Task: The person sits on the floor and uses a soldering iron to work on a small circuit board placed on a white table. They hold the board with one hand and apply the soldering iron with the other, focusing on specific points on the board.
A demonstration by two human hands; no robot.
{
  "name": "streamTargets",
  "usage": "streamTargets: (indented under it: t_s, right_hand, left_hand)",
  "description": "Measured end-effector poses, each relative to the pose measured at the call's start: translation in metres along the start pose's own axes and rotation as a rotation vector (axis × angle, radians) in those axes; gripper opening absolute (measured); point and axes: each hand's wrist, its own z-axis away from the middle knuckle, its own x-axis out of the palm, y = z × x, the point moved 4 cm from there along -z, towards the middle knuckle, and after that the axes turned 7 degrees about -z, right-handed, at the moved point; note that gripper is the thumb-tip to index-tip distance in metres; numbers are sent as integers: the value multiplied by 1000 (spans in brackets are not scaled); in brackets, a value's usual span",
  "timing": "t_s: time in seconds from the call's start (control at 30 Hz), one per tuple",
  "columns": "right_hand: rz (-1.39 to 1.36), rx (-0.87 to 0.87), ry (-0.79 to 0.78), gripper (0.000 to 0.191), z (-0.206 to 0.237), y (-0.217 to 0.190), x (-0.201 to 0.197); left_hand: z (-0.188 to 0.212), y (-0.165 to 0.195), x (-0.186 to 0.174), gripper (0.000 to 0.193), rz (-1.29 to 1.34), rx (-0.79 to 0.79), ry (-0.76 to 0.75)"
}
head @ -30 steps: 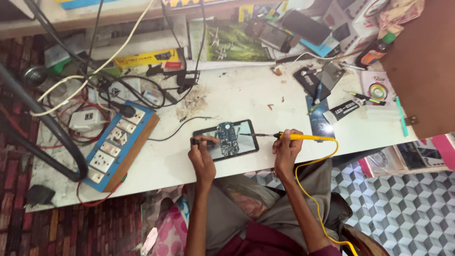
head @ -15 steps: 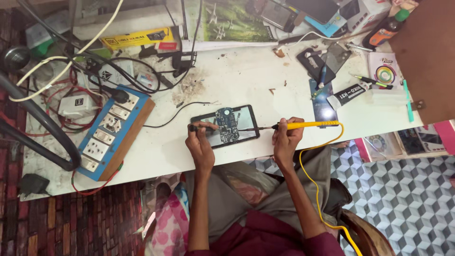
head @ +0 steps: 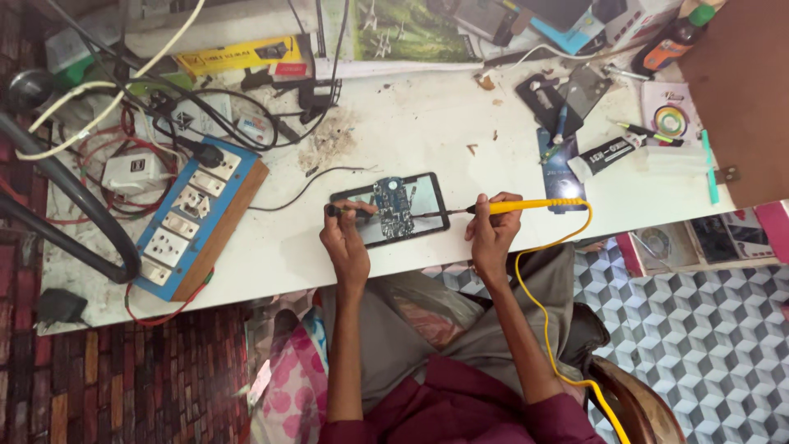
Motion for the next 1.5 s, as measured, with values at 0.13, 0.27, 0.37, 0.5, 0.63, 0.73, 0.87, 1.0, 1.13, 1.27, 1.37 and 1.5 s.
streamTargets:
  t_s: [0.13,0.27,0.37,0.5,0.63,0.73,0.87,1.0,1.13,1.27,1.37,1.5]
  right_hand:
    - [-70,11,-25,22,-1,0,0]
    - [-38,26,-27,21,-1,0,-3]
    - [-12,40,-56,21,-2,0,-3]
    - [32,52,-54,21,0,1,-1]
    - [59,52,-34,20,2,2,0]
    - [50,39,-48,20,0,1,1]
    - [53,34,-52,20,0,0,2]
    - [16,-11,-55,22,0,0,4]
    - [55,-39,-52,23,2,-1,5]
    - [53,-36,-49,23,2,-1,7]
    - [41,-63,-58,24,5,-3,7]
    - [159,-63,8,24,9,-3,4]
  left_hand:
    - [-1,3,-1,27,-8,-8,-2]
    - [1,5,-1,28,7,-16,2]
    - [0,3,-1,29,-24,-21,18]
    - [0,1,-2,29,5,-33,1]
    - [1,1,-3,30,-25,-30,-2]
    - [0,1,-2,30,-7,-28,6]
    - [2,-1,-2,29,-14,-25,6]
    - [4,-6,-3,27,-29,-31,0]
    - [2,-10,-3,22,35,-37,-6]
    - [1,-10,-4,21,7,-2,-12]
    - [3,-11,-4,21,-9,-15,-15]
    - [6,-20,-5,20,-4,-175,0]
